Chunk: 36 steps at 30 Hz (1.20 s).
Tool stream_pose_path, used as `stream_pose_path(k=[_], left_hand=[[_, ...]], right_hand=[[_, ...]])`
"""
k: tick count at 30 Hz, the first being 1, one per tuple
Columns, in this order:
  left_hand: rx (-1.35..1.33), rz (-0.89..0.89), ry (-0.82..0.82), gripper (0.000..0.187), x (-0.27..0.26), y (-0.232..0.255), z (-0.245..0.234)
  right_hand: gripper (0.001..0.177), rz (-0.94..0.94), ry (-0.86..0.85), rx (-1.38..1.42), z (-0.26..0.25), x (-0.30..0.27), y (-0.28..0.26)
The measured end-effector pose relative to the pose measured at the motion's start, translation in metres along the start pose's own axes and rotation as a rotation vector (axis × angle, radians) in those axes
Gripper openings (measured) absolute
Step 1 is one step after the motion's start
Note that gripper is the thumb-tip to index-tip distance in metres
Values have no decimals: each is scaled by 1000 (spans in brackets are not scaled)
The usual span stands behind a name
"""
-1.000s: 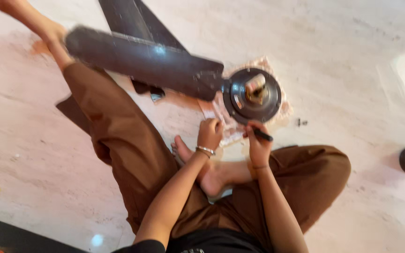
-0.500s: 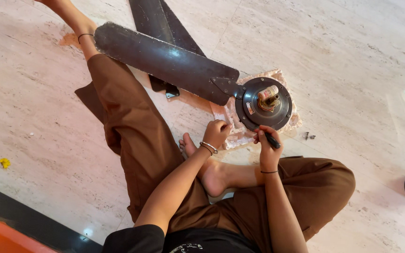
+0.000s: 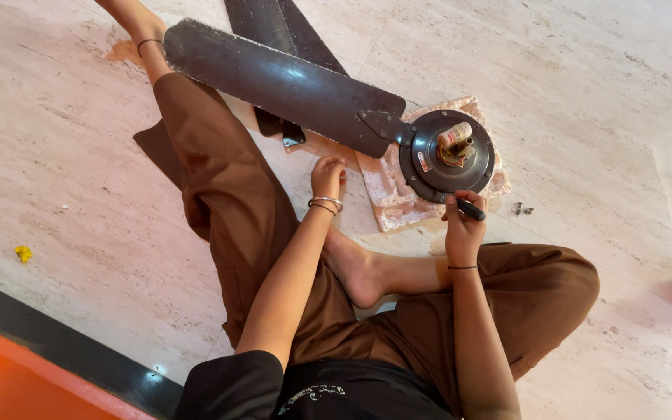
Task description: The person sits on the floor and uses a screwdriver to remove screws from the blades of a ceiling fan lying on a cloth. They loosen and remove fasteners from the fan blades and place them on the floor.
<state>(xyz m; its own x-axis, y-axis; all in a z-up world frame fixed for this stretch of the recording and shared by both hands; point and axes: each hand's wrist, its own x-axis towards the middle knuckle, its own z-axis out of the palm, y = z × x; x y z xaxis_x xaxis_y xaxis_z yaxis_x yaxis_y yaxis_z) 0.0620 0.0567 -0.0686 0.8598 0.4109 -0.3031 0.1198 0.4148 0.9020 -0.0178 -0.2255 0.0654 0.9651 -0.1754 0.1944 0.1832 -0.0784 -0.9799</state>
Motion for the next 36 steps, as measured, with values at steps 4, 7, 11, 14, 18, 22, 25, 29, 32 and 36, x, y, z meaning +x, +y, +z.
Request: stream_pose_path(k=[4,7,11,14,18,22,25,29,32,36], left_hand=[[-90,-41,42,33,10,1,-7],[-200,-86,1,46,13,9,-7],[-387,-109,-49,56,17,25,-10],[-526,-94,-116,59,19,39,-11],[-719,-82,-166,64,17,62,-13],[-871,-150,-221,67,8,81,-16],[-869,-178,-205,69,3,90,-14],[-877,-197,-178,69,-1,96,-11],[-883,-217,-143,62,-3,99,-11],[-877,-202,-139,41,-9,101,-10]], right_hand=[[27,12,0,47,0,-3,-6],[24,-4,-43,81,-1,-5,-19],[21,-29,-88,151,-1,-1,-37],[19,-31,-109,177,-2,12,-46],[23,-90,-81,68,7,39,-53],[29,-218,-97,-117,24,71,-62],[46,-322,-100,-268,39,98,-71],[53,-283,-159,-237,58,124,-80],[50,-270,-183,-273,69,130,-79],[48,-235,-233,-294,75,129,-67]])
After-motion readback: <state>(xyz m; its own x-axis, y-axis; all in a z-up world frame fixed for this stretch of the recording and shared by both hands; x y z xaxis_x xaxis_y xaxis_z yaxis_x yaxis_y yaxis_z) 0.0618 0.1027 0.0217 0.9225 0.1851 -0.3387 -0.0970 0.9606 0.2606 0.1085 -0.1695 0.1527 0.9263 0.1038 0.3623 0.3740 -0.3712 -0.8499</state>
